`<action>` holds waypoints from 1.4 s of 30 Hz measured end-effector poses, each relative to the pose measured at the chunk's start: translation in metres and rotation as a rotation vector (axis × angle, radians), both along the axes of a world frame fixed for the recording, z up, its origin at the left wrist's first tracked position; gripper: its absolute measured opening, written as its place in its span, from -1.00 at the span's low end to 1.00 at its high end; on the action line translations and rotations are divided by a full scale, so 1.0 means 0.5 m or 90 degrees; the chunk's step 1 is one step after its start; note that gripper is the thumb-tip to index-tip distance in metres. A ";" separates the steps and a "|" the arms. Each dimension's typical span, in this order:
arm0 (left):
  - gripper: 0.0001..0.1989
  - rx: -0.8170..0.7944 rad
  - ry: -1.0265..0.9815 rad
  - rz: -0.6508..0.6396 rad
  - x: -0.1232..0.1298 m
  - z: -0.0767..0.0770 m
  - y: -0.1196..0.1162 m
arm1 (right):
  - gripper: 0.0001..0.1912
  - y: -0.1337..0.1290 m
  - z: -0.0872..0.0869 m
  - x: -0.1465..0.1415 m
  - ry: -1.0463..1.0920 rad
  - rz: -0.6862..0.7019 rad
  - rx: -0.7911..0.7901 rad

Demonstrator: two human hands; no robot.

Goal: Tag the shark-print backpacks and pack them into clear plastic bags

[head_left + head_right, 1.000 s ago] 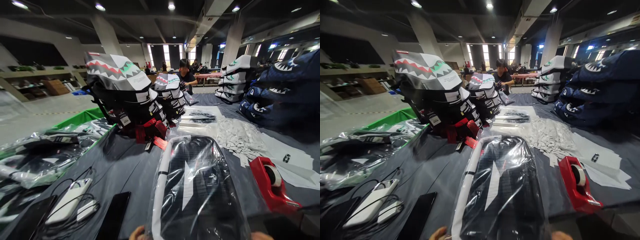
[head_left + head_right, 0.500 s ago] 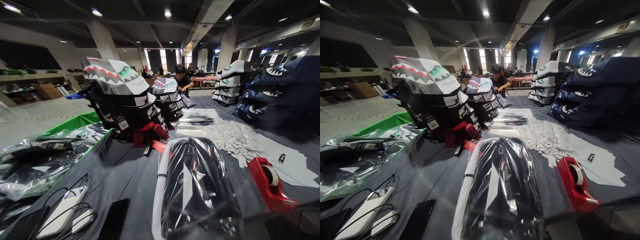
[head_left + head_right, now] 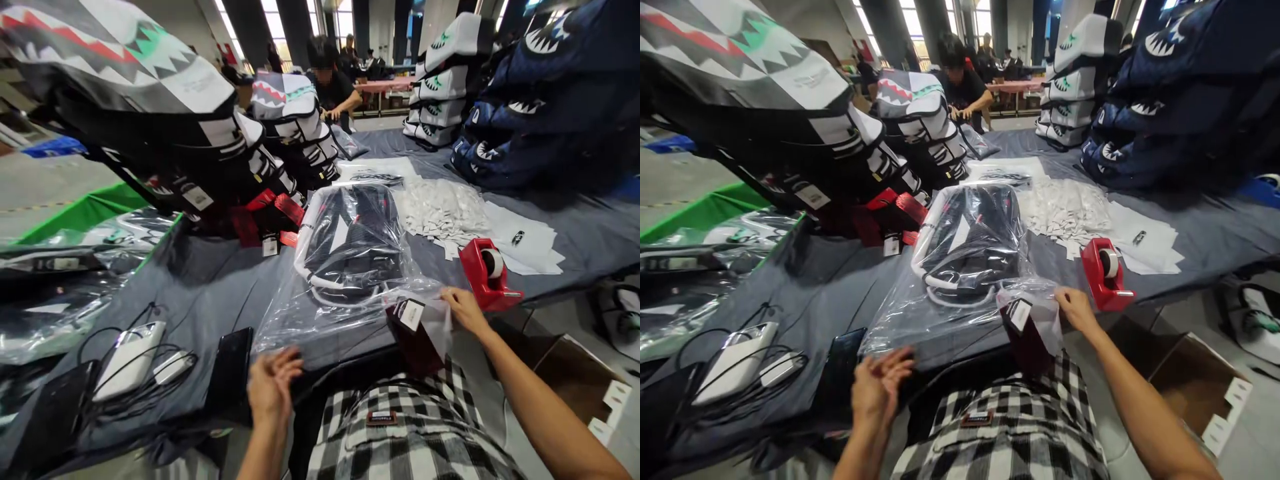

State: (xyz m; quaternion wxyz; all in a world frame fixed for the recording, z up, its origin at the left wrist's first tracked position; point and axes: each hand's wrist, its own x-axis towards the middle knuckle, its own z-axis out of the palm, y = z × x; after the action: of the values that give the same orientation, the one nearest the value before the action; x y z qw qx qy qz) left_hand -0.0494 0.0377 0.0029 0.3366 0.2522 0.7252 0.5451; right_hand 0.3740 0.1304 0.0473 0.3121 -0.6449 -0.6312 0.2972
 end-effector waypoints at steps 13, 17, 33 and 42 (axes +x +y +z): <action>-0.45 0.006 -0.219 -0.441 0.341 0.001 0.111 | -0.78 -0.094 -0.074 -0.105 0.033 0.121 -0.018; -0.40 -0.019 -0.230 -0.466 0.317 -0.002 0.080 | -0.66 -0.120 -0.086 -0.101 0.201 0.169 -0.107; -0.73 0.166 0.488 -0.748 0.273 0.041 0.080 | -0.76 -0.179 -0.084 -0.103 -0.002 0.005 -0.066; -0.88 0.646 0.939 -1.274 0.397 0.110 0.225 | -0.79 -0.297 -0.132 -0.140 -0.320 0.071 0.223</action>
State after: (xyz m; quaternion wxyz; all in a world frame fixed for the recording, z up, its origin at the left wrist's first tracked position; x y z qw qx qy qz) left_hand 0.1488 0.1504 0.0580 -0.0090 0.9991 -0.0394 0.0109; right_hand 0.3039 -0.0180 -0.0187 0.2357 -0.5989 -0.7647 0.0320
